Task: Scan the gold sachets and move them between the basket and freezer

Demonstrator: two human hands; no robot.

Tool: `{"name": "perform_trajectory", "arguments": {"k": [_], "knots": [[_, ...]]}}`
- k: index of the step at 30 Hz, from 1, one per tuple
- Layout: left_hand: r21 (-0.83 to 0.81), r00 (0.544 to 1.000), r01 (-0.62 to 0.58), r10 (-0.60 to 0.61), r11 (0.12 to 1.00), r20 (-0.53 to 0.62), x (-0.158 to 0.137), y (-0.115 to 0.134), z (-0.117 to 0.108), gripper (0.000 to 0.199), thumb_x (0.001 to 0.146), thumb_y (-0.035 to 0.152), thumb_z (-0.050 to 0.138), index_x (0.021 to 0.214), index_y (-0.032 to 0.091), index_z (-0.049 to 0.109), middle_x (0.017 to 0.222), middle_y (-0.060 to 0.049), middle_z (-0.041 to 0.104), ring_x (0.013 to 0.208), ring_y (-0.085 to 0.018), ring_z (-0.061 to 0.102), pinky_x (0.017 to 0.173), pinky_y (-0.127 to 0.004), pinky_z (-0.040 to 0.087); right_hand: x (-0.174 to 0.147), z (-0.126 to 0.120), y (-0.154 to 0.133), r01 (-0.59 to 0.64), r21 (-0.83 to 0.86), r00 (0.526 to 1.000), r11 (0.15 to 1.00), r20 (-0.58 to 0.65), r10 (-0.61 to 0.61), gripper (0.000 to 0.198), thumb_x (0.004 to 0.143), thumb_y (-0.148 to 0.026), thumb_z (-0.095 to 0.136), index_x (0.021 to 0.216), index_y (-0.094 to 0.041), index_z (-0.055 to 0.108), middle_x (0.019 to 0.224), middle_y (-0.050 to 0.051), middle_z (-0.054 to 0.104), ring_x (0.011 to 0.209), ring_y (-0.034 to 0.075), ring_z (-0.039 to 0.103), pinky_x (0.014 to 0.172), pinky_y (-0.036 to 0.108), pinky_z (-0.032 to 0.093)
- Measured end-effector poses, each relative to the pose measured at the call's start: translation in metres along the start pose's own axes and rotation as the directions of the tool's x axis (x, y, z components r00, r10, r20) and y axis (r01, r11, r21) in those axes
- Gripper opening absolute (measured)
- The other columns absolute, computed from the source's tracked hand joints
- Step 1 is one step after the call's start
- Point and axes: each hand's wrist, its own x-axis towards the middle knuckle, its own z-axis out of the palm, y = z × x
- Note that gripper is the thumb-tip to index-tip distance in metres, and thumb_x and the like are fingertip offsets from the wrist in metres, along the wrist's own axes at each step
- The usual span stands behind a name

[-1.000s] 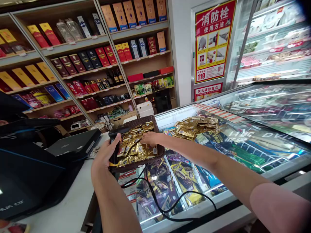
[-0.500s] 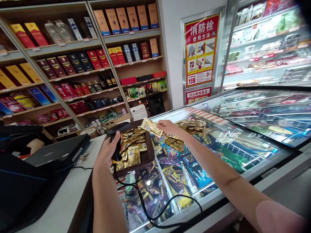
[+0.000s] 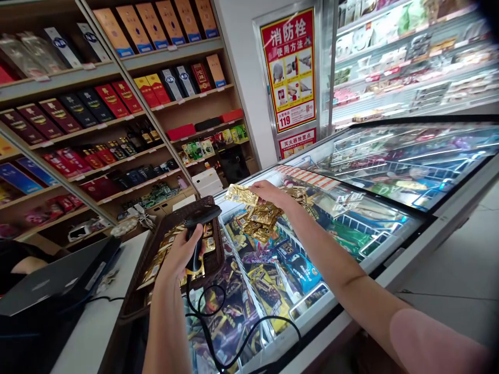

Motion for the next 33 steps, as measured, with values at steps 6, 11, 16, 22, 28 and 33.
{"name": "perform_trajectory", "arguments": {"k": [6, 11, 16, 22, 28, 33], "knots": [[0.011, 1.000, -0.001, 0.001, 1.000, -0.009, -0.004, 0.006, 0.005, 0.059, 0.070, 0.076, 0.061, 0.086, 0.020, 0.051, 0.051, 0.003, 0.054, 0.046, -0.011, 0.045, 0.039, -0.018, 0.031, 0.004, 0.003, 0.004, 0.052, -0.005, 0.999, 0.999, 0.010, -0.052, 0.022, 0.094, -0.028, 0.053, 0.075, -0.017, 0.056, 0.057, -0.004, 0.048, 0.048, 0.009, 0.048, 0.047, 0.020, 0.035], [0.024, 1.000, -0.002, 0.003, 1.000, -0.021, -0.007, 0.007, 0.005, 0.057, 0.071, 0.075, 0.061, 0.082, 0.021, 0.049, 0.051, 0.003, 0.055, 0.045, -0.011, 0.045, 0.039, -0.019, 0.032, 0.010, 0.006, 0.010, 0.068, -0.062, 0.998, 0.996, 0.009, -0.068, 0.022, 0.094, -0.029, 0.051, 0.077, -0.016, 0.058, 0.061, -0.003, 0.051, 0.051, 0.010, 0.049, 0.049, 0.021, 0.037], [0.021, 1.000, -0.008, 0.008, 1.000, -0.007, -0.007, 0.007, 0.005, 0.057, 0.071, 0.075, 0.061, 0.084, 0.020, 0.051, 0.050, 0.002, 0.055, 0.046, -0.011, 0.046, 0.040, -0.019, 0.032, 0.014, 0.008, 0.014, 0.062, -0.050, 0.998, 0.997, 0.017, -0.061, 0.022, 0.094, -0.031, 0.050, 0.081, -0.016, 0.060, 0.068, -0.001, 0.056, 0.057, 0.010, 0.050, 0.052, 0.020, 0.042], [0.026, 1.000, 0.008, -0.007, 1.000, -0.017, -0.007, 0.009, 0.006, 0.058, 0.070, 0.075, 0.062, 0.084, 0.020, 0.052, 0.051, 0.002, 0.055, 0.046, -0.011, 0.048, 0.040, -0.020, 0.033, 0.013, 0.008, 0.012, 0.026, -0.060, 1.000, 0.998, 0.012, -0.025, 0.022, 0.095, -0.031, 0.050, 0.083, -0.016, 0.061, 0.069, 0.001, 0.059, 0.058, 0.012, 0.054, 0.053, 0.021, 0.043], [0.007, 0.998, 0.049, -0.049, 0.999, -0.043, -0.009, 0.008, -0.006, 0.057, 0.069, 0.074, 0.065, 0.084, 0.021, 0.052, 0.052, 0.001, 0.056, 0.046, -0.013, 0.047, 0.038, -0.021, 0.033, 0.019, 0.019, 0.019, -0.033, -0.524, 0.994, 0.851, -0.102, -0.024, 0.029, 0.095, -0.037, 0.050, 0.092, -0.014, 0.067, 0.082, 0.011, 0.070, 0.075, 0.021, 0.066, 0.065, 0.026, 0.046], [-0.017, 0.994, 0.049, -0.050, 0.999, -0.092, -0.014, 0.004, -0.033, 0.056, 0.071, 0.072, 0.064, 0.093, 0.021, 0.057, 0.053, 0.001, 0.057, 0.046, -0.014, 0.049, 0.039, -0.021, 0.034, 0.021, 0.046, 0.040, -0.105, -0.800, 0.995, 0.591, -0.084, 0.062, 0.031, 0.094, -0.028, 0.049, 0.112, -0.013, 0.070, 0.108, 0.019, 0.071, 0.102, 0.028, 0.066, 0.079, 0.032, 0.048]]}}
